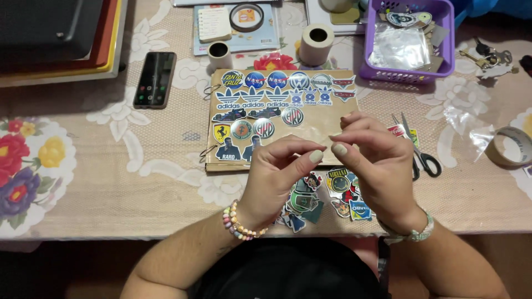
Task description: Decorating a notebook cover by peeling and applying various stickers from a collection.
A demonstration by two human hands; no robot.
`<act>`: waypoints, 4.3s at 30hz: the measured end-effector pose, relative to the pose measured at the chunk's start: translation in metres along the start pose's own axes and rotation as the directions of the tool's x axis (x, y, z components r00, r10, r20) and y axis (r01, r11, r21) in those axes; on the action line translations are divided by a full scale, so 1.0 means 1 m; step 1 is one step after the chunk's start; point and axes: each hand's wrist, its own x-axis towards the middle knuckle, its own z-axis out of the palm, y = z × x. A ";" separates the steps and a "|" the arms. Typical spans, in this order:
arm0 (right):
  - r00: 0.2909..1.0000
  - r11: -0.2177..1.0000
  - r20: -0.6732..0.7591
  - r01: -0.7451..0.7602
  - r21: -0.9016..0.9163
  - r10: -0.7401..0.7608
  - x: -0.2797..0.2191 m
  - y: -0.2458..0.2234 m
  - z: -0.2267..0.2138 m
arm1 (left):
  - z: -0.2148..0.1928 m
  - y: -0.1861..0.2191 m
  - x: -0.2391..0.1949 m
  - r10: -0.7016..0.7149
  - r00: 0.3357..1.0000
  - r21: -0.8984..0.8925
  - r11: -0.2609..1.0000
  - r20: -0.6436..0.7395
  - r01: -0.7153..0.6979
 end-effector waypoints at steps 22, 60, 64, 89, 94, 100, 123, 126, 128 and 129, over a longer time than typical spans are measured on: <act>0.725 0.842 0.471 -0.534 -0.076 0.502 0.016 -0.082 -0.015 | -0.027 0.107 0.028 0.138 -0.459 -0.163 -0.815 0.878 -0.556; 0.879 0.759 0.462 0.381 -0.528 -0.120 0.002 -0.077 -0.014 | -0.008 0.077 -0.012 0.110 0.894 0.535 0.767 0.435 -0.355; 0.873 0.734 0.455 0.424 -0.531 -0.174 0.001 -0.076 -0.012 | -0.006 0.077 -0.011 0.018 0.930 0.533 0.815 0.368 -0.227; 0.124 -0.210 0.800 0.931 -0.298 -0.587 0.015 -0.051 -0.051 | -0.017 0.068 0.000 -0.491 0.850 0.264 0.860 0.190 0.437; 0.554 0.281 0.688 0.832 -0.479 -0.468 0.002 -0.049 -0.044 | -0.043 0.062 -0.006 -0.299 0.905 0.421 0.894 0.304 0.154; 0.801 0.582 0.488 0.591 -0.558 -0.346 -0.032 -0.014 -0.058 | -0.075 0.041 -0.014 -0.112 0.907 0.684 0.695 0.405 -0.220; 0.905 0.292 0.421 0.421 -0.859 -0.068 -0.100 0.074 -0.097 | -0.133 0.010 -0.039 -0.104 0.860 0.865 0.016 0.500 -0.501; 0.925 0.456 0.376 0.359 -0.814 -0.058 -0.099 0.068 -0.096 | -0.138 -0.002 -0.063 -0.247 0.920 0.952 0.044 0.305 -0.304; 0.925 0.497 0.373 0.355 -0.792 -0.067 -0.098 0.061 -0.087 | -0.140 -0.010 -0.067 -0.262 0.925 0.961 0.051 0.275 -0.272; 0.925 0.541 0.371 0.353 -0.763 -0.081 -0.096 0.058 -0.081 | -0.142 -0.014 -0.070 -0.276 0.930 0.970 0.051 0.241 -0.237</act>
